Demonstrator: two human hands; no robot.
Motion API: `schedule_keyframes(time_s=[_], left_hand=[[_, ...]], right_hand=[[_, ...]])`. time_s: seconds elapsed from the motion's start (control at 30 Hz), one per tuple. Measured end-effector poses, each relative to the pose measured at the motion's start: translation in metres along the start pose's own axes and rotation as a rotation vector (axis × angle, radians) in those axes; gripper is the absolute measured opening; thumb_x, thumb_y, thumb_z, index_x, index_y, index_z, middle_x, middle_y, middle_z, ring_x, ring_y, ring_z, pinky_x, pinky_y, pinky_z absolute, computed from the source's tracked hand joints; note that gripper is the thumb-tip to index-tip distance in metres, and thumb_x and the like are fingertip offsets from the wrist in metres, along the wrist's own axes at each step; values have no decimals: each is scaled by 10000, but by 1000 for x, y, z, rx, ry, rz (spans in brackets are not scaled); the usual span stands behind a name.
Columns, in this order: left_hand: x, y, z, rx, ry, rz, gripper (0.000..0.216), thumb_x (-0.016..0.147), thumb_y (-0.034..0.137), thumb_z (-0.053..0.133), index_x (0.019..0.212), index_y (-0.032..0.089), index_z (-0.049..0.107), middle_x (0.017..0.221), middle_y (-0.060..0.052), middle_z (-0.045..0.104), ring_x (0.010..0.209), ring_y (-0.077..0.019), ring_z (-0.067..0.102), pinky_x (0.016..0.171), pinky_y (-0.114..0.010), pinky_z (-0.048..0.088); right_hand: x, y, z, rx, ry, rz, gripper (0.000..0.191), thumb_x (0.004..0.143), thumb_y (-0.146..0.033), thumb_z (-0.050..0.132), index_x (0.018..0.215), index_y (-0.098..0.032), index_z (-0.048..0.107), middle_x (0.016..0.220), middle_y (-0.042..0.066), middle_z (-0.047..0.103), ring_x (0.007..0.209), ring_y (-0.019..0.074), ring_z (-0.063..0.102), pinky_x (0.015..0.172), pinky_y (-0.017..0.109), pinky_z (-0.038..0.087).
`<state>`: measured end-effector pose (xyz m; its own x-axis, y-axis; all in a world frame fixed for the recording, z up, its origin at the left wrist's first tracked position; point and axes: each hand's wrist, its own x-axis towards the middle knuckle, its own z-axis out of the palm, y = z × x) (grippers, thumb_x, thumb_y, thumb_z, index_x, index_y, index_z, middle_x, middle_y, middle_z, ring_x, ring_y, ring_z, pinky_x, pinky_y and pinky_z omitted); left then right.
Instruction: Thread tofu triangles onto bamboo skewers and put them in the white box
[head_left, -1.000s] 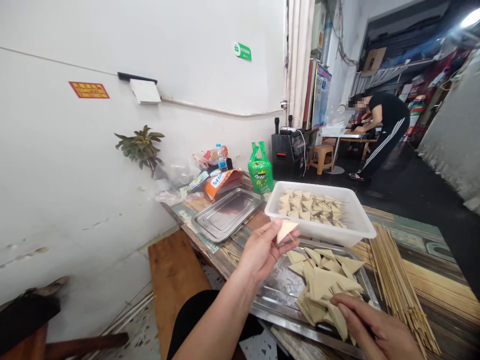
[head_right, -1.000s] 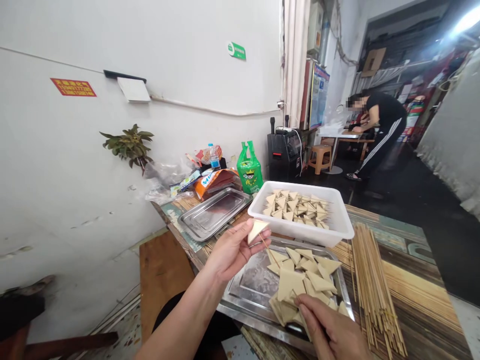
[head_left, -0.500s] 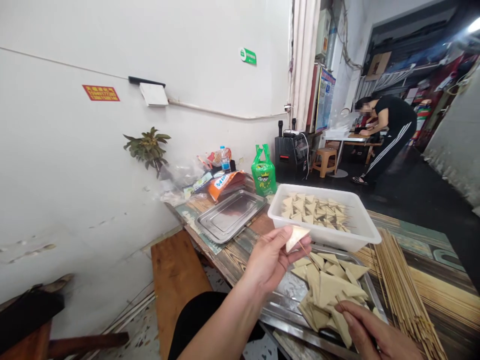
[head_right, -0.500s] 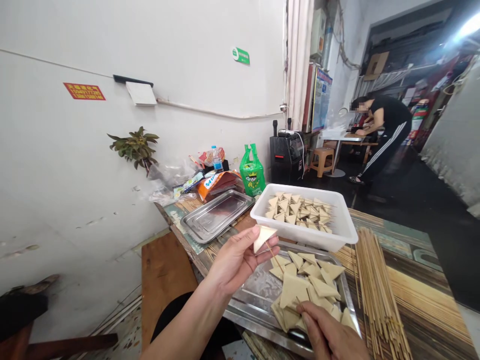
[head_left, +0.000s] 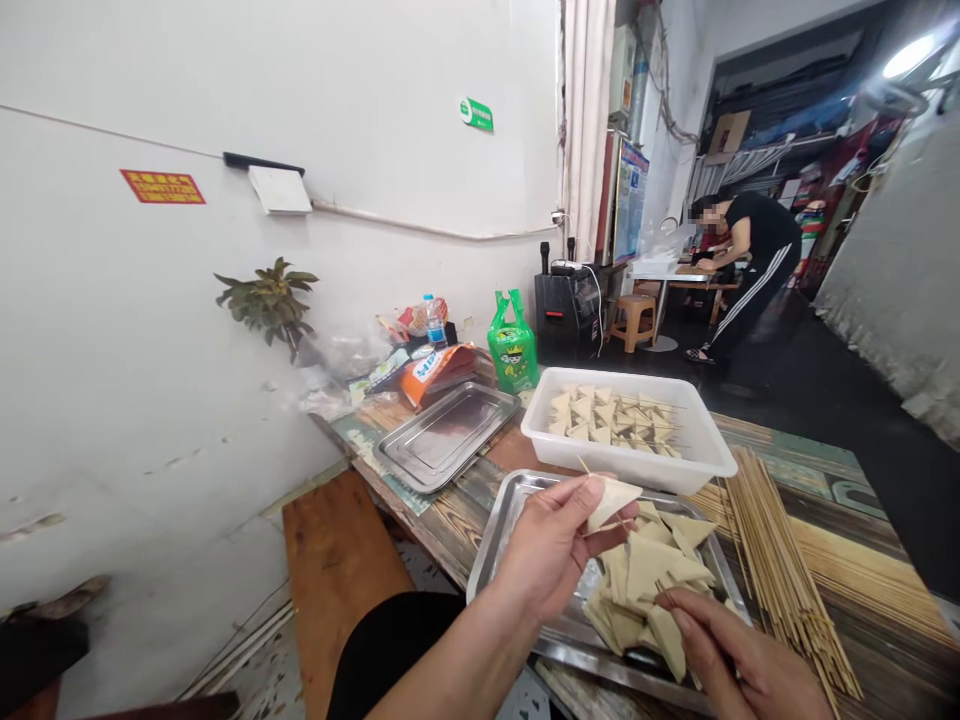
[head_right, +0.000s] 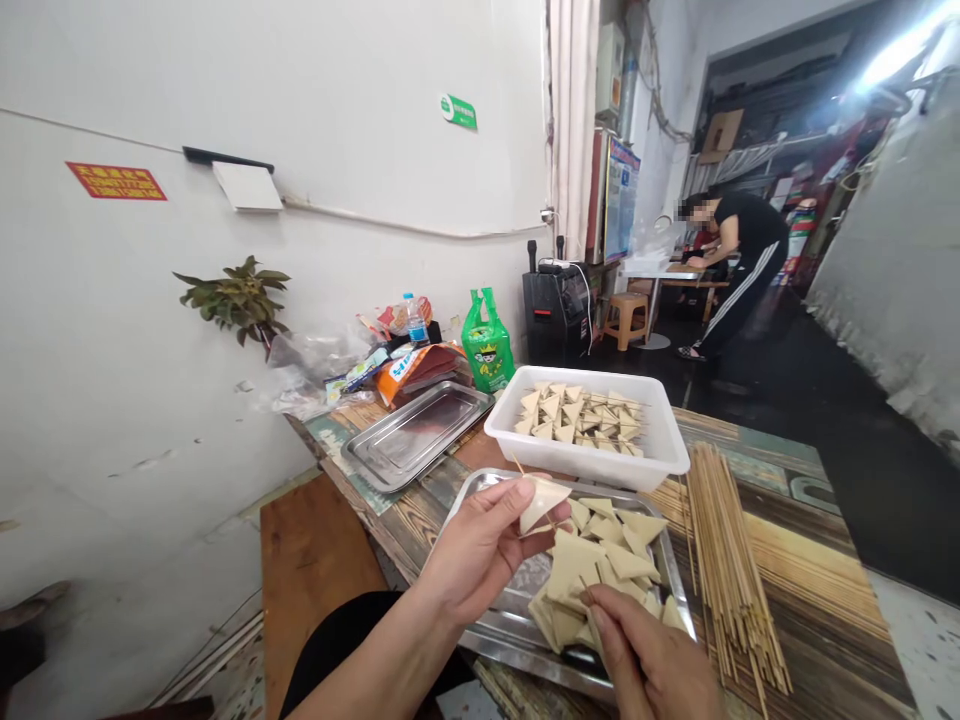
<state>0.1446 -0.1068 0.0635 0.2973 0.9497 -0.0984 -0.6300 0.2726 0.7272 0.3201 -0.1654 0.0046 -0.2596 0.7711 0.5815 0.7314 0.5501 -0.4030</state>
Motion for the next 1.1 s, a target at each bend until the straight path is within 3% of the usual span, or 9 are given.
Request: schedule_keyframes(time_s=[0.17, 0.33, 0.43, 0.57, 0.7, 0.9, 1.1], left_hand=[[-4, -4, 6, 52, 14, -26, 309, 690, 343, 664, 880, 100, 645, 773, -107, 671, 815, -215, 625, 720, -318, 491], [-6, -3, 2, 112, 88, 28, 387, 727, 394, 609, 1032, 155, 608, 912, -102, 675, 884, -211, 611, 775, -341, 475], [-4, 0, -13, 377, 147, 122, 341, 695, 279, 654, 1016, 169, 623, 985, -89, 664, 968, -212, 581, 865, -335, 425], [4, 5, -47, 1044, 226, 285, 283, 677, 276, 651, 949, 203, 669, 1077, -86, 629, 1087, -245, 503, 988, -347, 291], [18, 2, -75, 1639, 154, 193, 299, 759, 294, 534, 1018, 195, 645, 1089, -121, 616, 1047, -284, 514, 944, -387, 295], [46, -11, -81, 1836, -4, 108, 333, 753, 246, 522, 1072, 218, 613, 1094, -84, 614, 1041, -235, 507, 896, -308, 319], [64, -22, -79, 1901, 57, 94, 284, 744, 333, 540, 974, 203, 645, 967, -114, 621, 964, -255, 531, 827, -314, 355]], right_hand=[[8, -10, -3, 50, 78, 2, 188, 840, -221, 452, 936, -194, 612, 829, 39, 723, 664, 135, 685, 586, 185, 541], [9, -7, -2, 102, 78, 46, 195, 836, -215, 451, 936, -198, 618, 795, 24, 718, 657, 131, 680, 581, 183, 532], [10, 2, -4, 114, 60, 166, 204, 834, -272, 460, 925, -209, 631, 853, 34, 717, 715, 156, 681, 615, 214, 538], [15, 14, -10, 132, 123, 384, 225, 832, -331, 477, 951, -211, 626, 807, 23, 711, 683, 159, 670, 573, 218, 527], [21, 14, -18, 186, 155, 513, 262, 843, -371, 458, 941, -192, 623, 626, 5, 664, 523, 130, 619, 442, 197, 464], [26, 6, -21, 147, 192, 506, 282, 824, -392, 454, 878, -188, 642, 534, -10, 611, 433, 113, 553, 402, 200, 420], [22, 9, -14, 193, 192, 465, 245, 820, -354, 472, 861, -189, 649, 658, 6, 678, 500, 119, 595, 454, 197, 467]])
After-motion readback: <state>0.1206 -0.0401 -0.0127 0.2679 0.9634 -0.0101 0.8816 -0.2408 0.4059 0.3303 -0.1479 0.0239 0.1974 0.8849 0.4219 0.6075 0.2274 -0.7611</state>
